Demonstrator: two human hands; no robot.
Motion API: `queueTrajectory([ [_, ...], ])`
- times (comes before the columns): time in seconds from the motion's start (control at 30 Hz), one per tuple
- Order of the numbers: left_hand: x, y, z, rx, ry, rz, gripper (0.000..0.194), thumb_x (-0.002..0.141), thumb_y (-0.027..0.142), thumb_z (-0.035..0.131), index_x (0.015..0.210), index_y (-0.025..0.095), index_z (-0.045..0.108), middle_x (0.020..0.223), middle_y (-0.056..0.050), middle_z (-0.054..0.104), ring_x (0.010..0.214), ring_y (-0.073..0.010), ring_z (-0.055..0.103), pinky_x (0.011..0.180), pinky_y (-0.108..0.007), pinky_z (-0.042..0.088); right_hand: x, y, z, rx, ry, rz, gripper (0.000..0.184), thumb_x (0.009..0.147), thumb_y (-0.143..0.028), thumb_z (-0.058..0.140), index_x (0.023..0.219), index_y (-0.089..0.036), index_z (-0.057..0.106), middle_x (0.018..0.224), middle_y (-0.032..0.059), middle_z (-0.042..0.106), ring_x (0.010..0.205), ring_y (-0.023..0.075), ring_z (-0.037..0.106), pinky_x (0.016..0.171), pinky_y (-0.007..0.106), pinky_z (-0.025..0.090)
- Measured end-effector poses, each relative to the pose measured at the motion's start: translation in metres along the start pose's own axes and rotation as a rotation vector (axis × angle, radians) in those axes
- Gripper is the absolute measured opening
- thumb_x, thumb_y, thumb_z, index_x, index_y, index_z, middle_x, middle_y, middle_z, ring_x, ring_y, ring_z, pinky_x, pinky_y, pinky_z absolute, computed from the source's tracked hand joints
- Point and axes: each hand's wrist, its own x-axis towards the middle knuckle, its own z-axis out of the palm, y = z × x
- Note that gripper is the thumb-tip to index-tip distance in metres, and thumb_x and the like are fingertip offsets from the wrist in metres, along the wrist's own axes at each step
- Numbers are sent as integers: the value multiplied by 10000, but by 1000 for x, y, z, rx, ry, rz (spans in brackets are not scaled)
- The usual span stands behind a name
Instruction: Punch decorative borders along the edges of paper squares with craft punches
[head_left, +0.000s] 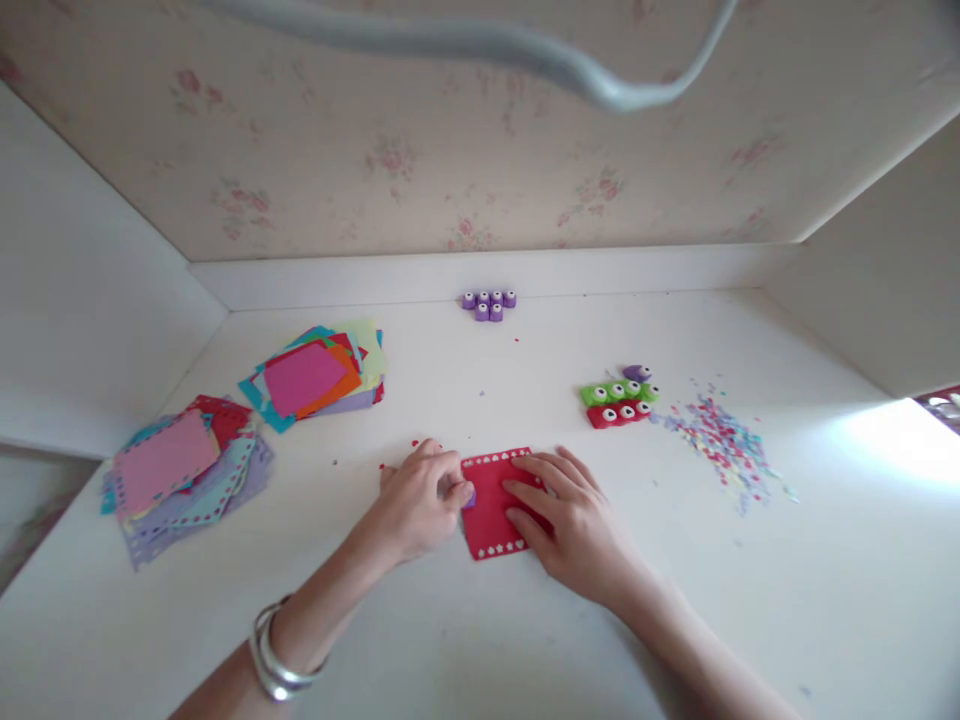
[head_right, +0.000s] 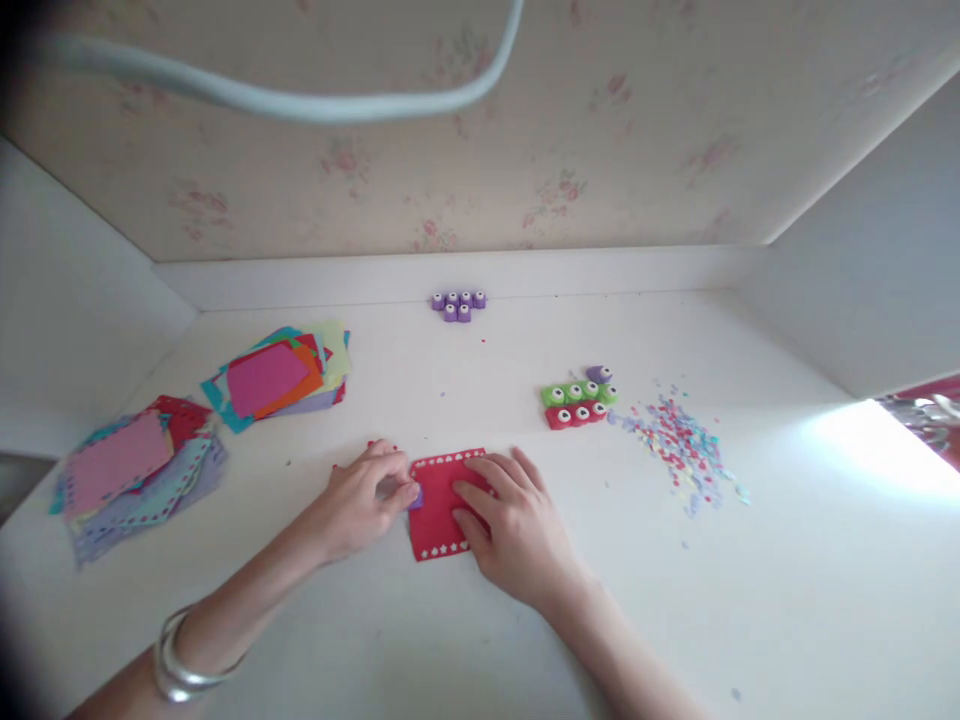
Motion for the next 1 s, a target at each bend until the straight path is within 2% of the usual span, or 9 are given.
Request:
queueTrajectory([
  [0.13, 5, 0, -8, -46, -78, 33, 178, 765, 356, 638, 701, 190, 640, 841, -30, 663, 767, -187, 619, 699, -270, 474, -2, 0, 2, 4, 39, -43, 221, 885, -219, 604, 1076, -248, 712, 1188, 72, 657, 1093, 258, 572, 1049, 493, 382],
  [0.27, -2, -7, -12, -83, -75, 96, 238, 827, 385, 567, 726, 199, 675, 742, 1, 676, 701, -170, 631, 632, -243, 470, -4, 2, 6, 9, 67, -52, 222, 874, -223, 628, 1072, -265, 718, 1171, 55, 667, 1070, 243, 577, 1017, 460, 396],
  [0.43, -23, -34, -19, -50, 87, 110, 297, 883, 403, 508, 833, 201, 720, 939, -47, 702, 892, -210, 647, 814, -298, 480, -5, 3, 6, 2, 64, -50, 212, 862, -238, 646, 1053, -281, 725, 1175, 39, 668, 1080, 223, 579, 1026, 437, 375],
  [0.53, -35, -51, -23, -3, 173, 101, 372, 937, 422, 428, 876, 207, 725, 985, -66, 691, 947, -224, 634, 887, -341, 459, -5, 2, 3, -3, 51, -49, 216, 862, -244, 645, 1059, -283, 725, 1172, 39, 670, 1082, 220, 579, 1024, 428, 371],
  [0.67, -43, -59, -22, 53, 219, 120, 258, 891, 405, 547, 1002, 238, 710, 1024, -45, 674, 893, -211, 639, 836, -326, 477, -5, 1, 2, -4, 44, -51, 228, 865, -238, 635, 1071, -284, 723, 1173, 42, 670, 1074, 224, 579, 1017, 426, 370],
  [0.73, -38, -56, -21, 66, 220, 146, 206, 858, 363, 603, 989, 248, 712, 1003, -31, 679, 845, -200, 645, 789, -308, 489, -5, 0, 1, 1, 43, -52, 223, 872, -240, 627, 1070, -283, 722, 1173, 44, 670, 1072, 227, 576, 1010, 424, 373],
  [0.83, -18, -39, -22, 56, 216, 215, 201, 866, 330, 601, 1010, 244, 712, 1025, -30, 695, 873, -196, 658, 806, -291, 502, -5, -1, -1, 11, 48, -56, 209, 873, -242, 635, 1059, -280, 722, 1167, 43, 671, 1073, 226, 571, 1009, 419, 368],
  [0.93, 16, -10, -19, 26, 202, 308, 254, 866, 330, 612, 1087, 237, 697, 1095, -34, 708, 959, -197, 666, 871, -273, 503, -5, 0, -1, 23, 59, -54, 189, 866, -245, 654, 1036, -284, 726, 1156, 30, 675, 1075, 223, 566, 1027, 420, 342],
  [1.0, 43, 14, -15, 3, 180, 361, 275, 871, 338, 612, 1112, 231, 689, 1117, -31, 718, 930, -185, 685, 861, -255, 515, -4, 2, -1, 40, 63, -50, 177, 858, -254, 673, 1022, -286, 729, 1154, 19, 678, 1075, 219, 565, 1032, 415, 329],
])
